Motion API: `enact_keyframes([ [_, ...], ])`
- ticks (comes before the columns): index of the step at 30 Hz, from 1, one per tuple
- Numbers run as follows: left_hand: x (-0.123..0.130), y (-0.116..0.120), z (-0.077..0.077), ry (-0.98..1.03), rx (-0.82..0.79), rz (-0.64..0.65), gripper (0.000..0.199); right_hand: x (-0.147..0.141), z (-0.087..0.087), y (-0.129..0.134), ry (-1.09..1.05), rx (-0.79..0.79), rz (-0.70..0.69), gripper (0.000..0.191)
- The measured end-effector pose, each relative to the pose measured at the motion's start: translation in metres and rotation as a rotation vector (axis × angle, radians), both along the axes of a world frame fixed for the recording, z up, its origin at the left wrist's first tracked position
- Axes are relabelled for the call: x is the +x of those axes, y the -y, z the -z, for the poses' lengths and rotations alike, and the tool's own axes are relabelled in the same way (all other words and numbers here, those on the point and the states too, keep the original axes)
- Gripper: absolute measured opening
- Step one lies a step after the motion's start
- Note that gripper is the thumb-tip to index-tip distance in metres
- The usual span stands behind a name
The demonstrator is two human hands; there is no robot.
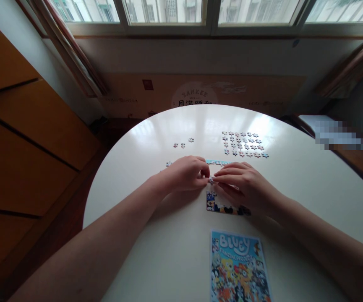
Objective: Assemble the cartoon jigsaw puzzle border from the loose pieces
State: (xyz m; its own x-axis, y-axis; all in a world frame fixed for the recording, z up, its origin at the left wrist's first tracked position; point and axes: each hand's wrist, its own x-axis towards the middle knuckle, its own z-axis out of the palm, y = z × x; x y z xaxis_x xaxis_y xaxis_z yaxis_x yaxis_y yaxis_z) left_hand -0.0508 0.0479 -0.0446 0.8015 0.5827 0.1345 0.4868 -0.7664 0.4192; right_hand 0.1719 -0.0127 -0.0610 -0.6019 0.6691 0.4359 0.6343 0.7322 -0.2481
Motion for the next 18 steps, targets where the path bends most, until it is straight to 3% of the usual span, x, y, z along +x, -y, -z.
enact_keyframes([
  [5, -0.002, -0.001, -0.003, 0.005, -0.042, 0.018, 0.011, 0.002, 0.003, -0.002, 0.006, 0.005, -0.015, 0.017],
  [10, -0.005, -0.001, -0.007, 0.013, -0.086, -0.002, 0.014, 0.001, -0.002, 0.0, 0.023, 0.06, 0.089, 0.016],
  [18, -0.015, 0.004, -0.015, 0.0, -0.121, 0.029, 0.012, -0.001, -0.007, 0.002, 0.135, -0.049, 0.171, 0.016],
])
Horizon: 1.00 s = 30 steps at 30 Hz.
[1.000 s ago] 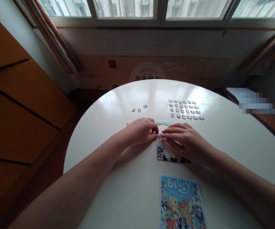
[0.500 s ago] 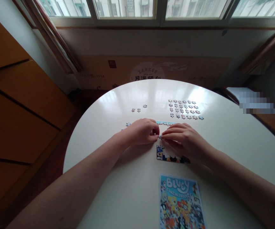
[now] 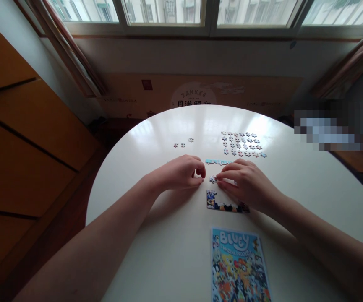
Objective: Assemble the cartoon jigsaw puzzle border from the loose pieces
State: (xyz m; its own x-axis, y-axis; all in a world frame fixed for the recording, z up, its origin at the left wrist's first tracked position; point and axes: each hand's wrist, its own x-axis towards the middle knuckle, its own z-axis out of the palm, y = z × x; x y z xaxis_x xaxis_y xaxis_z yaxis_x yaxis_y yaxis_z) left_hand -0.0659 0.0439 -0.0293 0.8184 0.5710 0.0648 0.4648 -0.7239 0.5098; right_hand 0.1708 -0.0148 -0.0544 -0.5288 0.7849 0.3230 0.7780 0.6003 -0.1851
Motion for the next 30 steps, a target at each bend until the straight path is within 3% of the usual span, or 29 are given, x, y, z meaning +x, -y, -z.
enact_keyframes([
  [11, 0.001, 0.002, 0.0, -0.034, -0.025, 0.047, 0.011, -0.004, -0.006, -0.008, 0.064, -0.035, 0.013, 0.013],
  [21, 0.002, 0.004, -0.001, -0.031, -0.017, 0.048, 0.011, -0.012, -0.008, -0.003, 0.115, 0.036, 0.055, 0.019],
  [30, 0.003, 0.002, 0.001, -0.055, -0.045, 0.029, 0.009, -0.009, -0.007, 0.0, 0.029, -0.03, -0.019, 0.016],
])
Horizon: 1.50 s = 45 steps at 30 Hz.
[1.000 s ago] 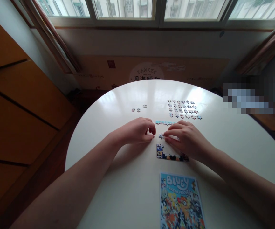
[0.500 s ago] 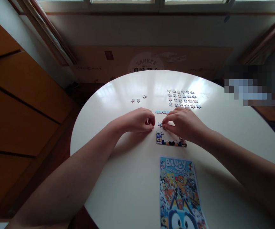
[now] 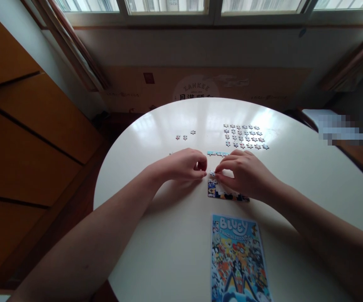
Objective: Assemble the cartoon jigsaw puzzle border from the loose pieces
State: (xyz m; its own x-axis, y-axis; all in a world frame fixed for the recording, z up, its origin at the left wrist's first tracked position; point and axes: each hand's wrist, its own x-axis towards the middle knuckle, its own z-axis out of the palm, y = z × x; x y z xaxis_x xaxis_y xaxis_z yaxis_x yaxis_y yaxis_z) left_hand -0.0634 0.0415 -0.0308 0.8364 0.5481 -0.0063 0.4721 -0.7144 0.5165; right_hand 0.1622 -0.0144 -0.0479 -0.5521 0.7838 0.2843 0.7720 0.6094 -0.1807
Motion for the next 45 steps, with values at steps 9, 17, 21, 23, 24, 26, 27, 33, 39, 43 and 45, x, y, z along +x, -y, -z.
enact_keyframes([
  [9, 0.005, 0.005, -0.006, -0.078, 0.027, -0.045, 0.017, -0.003, -0.004, 0.004, 0.025, -0.007, -0.047, 0.013],
  [17, 0.005, 0.004, -0.005, -0.091, 0.011, -0.044, 0.018, -0.002, -0.008, 0.006, 0.037, -0.029, -0.057, 0.012],
  [21, 0.005, 0.004, -0.005, -0.094, 0.002, -0.054, 0.021, 0.0, -0.011, 0.008, -0.011, -0.026, -0.075, 0.016],
  [23, 0.005, 0.004, -0.004, -0.085, -0.003, -0.048, 0.024, 0.0, -0.012, 0.01, -0.03, -0.038, -0.126, 0.02],
  [24, 0.004, 0.003, -0.004, -0.08, -0.004, -0.046, 0.026, 0.0, -0.012, 0.011, -0.037, -0.044, -0.152, 0.02],
  [26, 0.004, 0.003, -0.003, -0.074, -0.005, -0.046, 0.029, 0.0, -0.01, 0.013, -0.049, -0.054, -0.188, 0.02],
  [27, 0.003, 0.003, -0.002, -0.073, -0.004, -0.046, 0.03, 0.0, -0.009, 0.013, -0.053, -0.056, -0.193, 0.019],
  [33, 0.003, 0.002, -0.002, -0.067, -0.006, -0.041, 0.031, 0.001, -0.005, 0.012, -0.039, -0.073, -0.195, 0.018],
  [39, 0.004, 0.004, -0.001, -0.069, 0.003, -0.066, 0.028, 0.001, -0.002, 0.01, -0.032, -0.07, -0.195, 0.018],
  [43, 0.005, 0.005, -0.001, -0.078, 0.006, -0.085, 0.028, 0.0, -0.004, 0.012, -0.033, -0.061, -0.202, 0.018],
  [45, 0.005, 0.005, -0.001, -0.079, 0.002, -0.09, 0.028, -0.001, -0.007, 0.013, -0.011, -0.052, -0.206, 0.019],
])
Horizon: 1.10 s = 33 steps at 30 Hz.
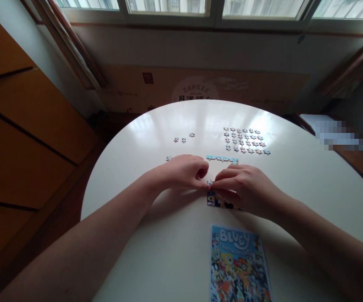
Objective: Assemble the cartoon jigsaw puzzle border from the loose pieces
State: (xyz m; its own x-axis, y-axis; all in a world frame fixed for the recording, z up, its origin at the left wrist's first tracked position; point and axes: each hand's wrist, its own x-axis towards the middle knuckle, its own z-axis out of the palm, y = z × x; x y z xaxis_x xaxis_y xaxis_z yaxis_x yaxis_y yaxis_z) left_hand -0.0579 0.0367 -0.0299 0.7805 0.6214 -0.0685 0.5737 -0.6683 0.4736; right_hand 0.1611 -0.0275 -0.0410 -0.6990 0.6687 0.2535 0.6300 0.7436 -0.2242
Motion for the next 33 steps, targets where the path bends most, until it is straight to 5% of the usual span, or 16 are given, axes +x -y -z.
enact_keyframes([
  [25, -0.005, -0.003, -0.007, -0.021, -0.072, 0.021, 0.03, 0.013, -0.009, -0.005, 0.01, 0.148, 0.134, 0.022],
  [33, -0.009, -0.009, -0.001, 0.015, -0.08, -0.012, 0.027, 0.042, -0.012, -0.017, -0.127, 0.232, 0.328, 0.016],
])
